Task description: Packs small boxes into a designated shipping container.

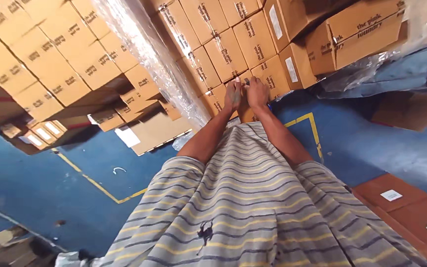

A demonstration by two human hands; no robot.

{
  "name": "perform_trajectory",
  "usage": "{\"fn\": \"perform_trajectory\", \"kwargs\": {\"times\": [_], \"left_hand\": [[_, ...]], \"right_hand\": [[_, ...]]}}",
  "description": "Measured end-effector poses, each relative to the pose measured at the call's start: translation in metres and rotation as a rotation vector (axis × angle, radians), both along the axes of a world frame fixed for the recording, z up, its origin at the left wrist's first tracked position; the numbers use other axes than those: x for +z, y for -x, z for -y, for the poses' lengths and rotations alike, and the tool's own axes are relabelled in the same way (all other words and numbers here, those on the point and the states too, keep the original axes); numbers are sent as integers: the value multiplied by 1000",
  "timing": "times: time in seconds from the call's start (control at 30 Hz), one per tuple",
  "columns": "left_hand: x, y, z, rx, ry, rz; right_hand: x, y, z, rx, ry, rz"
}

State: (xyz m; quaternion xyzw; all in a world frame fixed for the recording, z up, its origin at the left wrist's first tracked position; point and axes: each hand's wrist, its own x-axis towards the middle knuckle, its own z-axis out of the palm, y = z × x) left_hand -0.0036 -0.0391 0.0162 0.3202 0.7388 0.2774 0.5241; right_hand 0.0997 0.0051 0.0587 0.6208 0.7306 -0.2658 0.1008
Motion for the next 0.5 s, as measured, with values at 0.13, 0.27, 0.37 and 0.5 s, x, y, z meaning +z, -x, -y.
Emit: {"fn": "perform_trajectory", "kwargs": {"times": [0.13,0.27,0.37,0.5], "left_hand": [[1,1,0,23,24,-14],[-4,11,3,32,66,-10],[-3,18,-4,64,209,-122],[-11,30,0,275,298,-79]], "right_hand": [[4,-6,1,156,13,27],[14,-34,36,264,197,114],[-5,-70,52,108,257,28],[-39,-96,50,-221,387,-215]]}}
